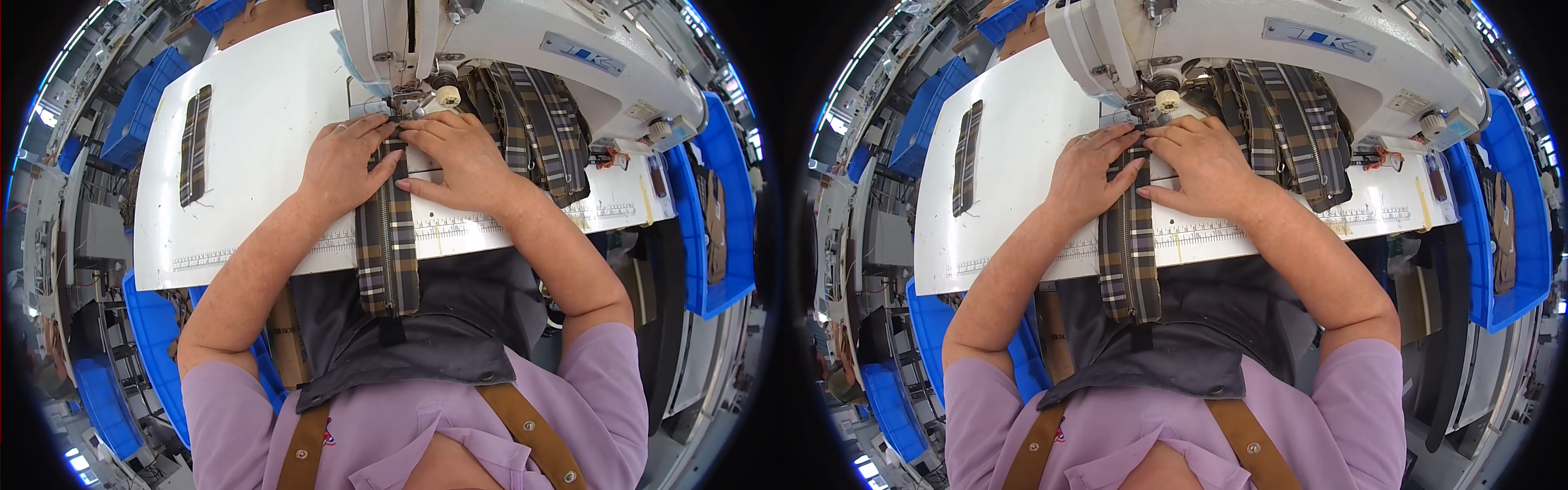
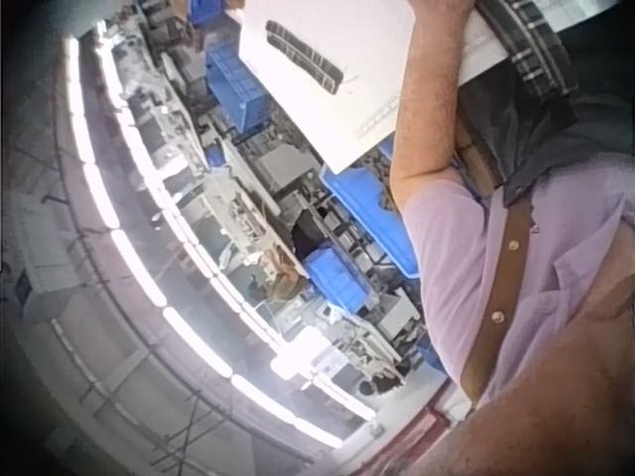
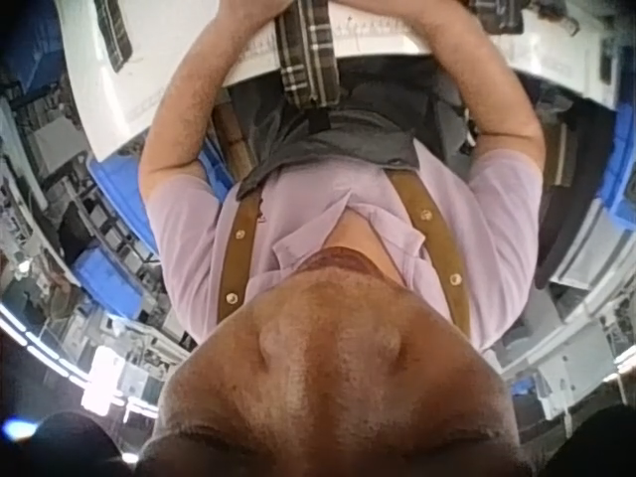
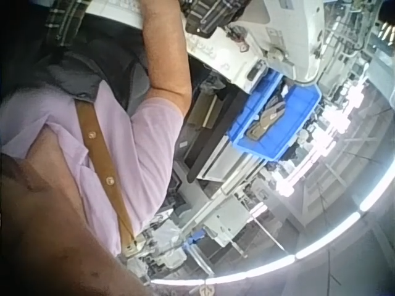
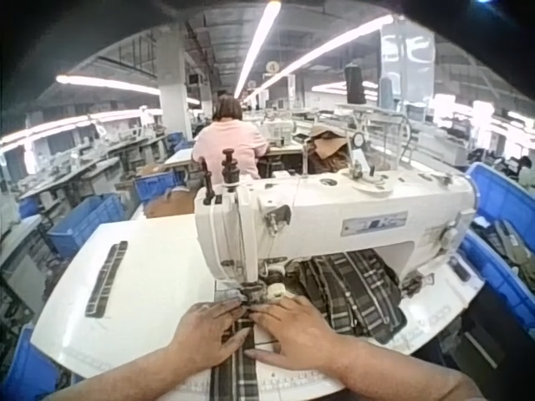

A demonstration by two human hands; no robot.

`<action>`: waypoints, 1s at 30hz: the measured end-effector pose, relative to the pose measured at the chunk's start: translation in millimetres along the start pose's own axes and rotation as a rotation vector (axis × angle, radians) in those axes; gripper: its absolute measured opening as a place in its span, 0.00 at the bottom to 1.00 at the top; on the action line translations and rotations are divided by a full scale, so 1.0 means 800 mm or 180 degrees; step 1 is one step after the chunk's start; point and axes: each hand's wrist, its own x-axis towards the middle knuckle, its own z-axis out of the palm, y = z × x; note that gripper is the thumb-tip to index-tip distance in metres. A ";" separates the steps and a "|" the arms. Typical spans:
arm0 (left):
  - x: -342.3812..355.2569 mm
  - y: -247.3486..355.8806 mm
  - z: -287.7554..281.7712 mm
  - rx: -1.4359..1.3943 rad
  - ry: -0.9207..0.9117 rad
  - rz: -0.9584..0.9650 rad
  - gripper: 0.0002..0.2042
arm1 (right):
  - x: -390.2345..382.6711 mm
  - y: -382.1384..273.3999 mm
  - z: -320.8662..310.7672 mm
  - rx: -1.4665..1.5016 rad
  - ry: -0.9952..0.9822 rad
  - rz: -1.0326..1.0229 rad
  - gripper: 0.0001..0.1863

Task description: Sewing fabric or leather straps using an industrial sewing machine.

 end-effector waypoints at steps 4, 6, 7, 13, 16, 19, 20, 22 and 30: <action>0.005 -0.005 0.003 0.0055 0.0074 0.0021 0.20 | 0.004 0.002 0.002 -0.0052 0.0022 0.0010 0.31; 0.005 -0.005 0.003 0.0050 0.0094 0.0025 0.20 | 0.005 0.002 0.002 -0.0071 0.0025 0.0031 0.31; 0.006 -0.003 0.002 0.0017 0.0049 -0.0033 0.20 | 0.005 0.003 0.002 -0.0067 0.0004 0.0046 0.31; 0.007 -0.005 0.003 0.0003 0.0055 0.0004 0.21 | 0.005 0.001 0.002 -0.0053 -0.0095 0.0053 0.32; 0.007 -0.005 0.005 0.0110 0.0044 0.0128 0.23 | 0.006 0.003 0.002 -0.0098 -0.0007 -0.0013 0.32; 0.004 -0.003 0.005 0.0127 -0.0011 0.0142 0.24 | 0.004 0.003 0.003 -0.0140 0.0060 -0.0036 0.31; 0.003 -0.004 0.004 0.0094 -0.0044 0.0121 0.24 | 0.004 0.002 0.003 -0.0162 0.0053 -0.0042 0.31; 0.004 -0.006 0.005 0.0000 -0.0074 0.0126 0.25 | 0.005 0.001 0.000 -0.0107 -0.0032 0.0014 0.32; -0.001 -0.002 0.002 -0.0248 -0.0110 0.0027 0.24 | 0.003 0.001 0.002 -0.0177 0.0109 -0.0039 0.31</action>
